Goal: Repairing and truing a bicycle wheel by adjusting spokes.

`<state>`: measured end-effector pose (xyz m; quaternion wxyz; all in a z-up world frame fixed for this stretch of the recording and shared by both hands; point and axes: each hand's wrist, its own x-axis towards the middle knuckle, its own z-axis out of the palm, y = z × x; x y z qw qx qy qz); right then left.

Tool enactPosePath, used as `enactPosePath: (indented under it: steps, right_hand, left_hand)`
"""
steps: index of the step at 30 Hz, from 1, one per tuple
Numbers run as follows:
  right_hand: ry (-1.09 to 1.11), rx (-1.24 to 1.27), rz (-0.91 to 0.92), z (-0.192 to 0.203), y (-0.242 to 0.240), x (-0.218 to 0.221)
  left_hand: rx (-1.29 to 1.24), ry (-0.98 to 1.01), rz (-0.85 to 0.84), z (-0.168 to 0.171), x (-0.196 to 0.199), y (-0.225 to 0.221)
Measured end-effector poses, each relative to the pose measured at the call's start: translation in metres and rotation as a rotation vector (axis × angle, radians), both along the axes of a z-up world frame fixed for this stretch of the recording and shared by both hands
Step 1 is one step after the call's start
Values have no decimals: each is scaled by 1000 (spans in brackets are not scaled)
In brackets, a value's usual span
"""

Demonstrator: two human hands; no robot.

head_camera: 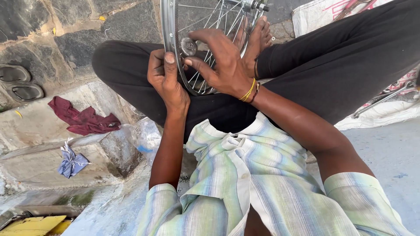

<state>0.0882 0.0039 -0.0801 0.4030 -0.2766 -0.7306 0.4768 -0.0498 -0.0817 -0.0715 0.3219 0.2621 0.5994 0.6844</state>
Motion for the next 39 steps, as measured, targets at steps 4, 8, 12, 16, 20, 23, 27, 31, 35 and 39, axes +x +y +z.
enactPosePath:
  steps: [4, 8, 12, 16, 20, 23, 27, 31, 35, 39]
  right_hand:
    - [-49, 146, 111, -6, 21, -10]
    - [169, -335, 407, -25, 28, -9]
    - [219, -371, 314, -25, 20, -18]
    - [16, -120, 50, -22, 23, -23]
    - [207, -318, 356, -20, 29, -22]
    - [82, -255, 205, -17, 22, -23]
    - [350, -329, 445, -22, 33, -20]
    - [-145, -106, 136, -13, 27, -24]
    - [282, -293, 317, -15, 30, -22]
    - [-39, -64, 105, -15, 24, -29]
  left_hand:
    - [-13, 32, 23, 0, -3, 1]
    - [7, -37, 32, -4, -5, 3]
    - [-13, -43, -6, -5, -9, 2]
    - [6, -5, -37, 4, -6, 14]
    - [42, -67, 7, -2, -10, 11]
    - [42, -52, -11, 0, -7, 14]
    - [9, -39, 33, -6, -13, 11]
    - [28, -26, 4, -6, -9, 16]
    - [9, 6, 29, -7, -14, 14]
    - [50, -24, -18, 6, -3, 23]
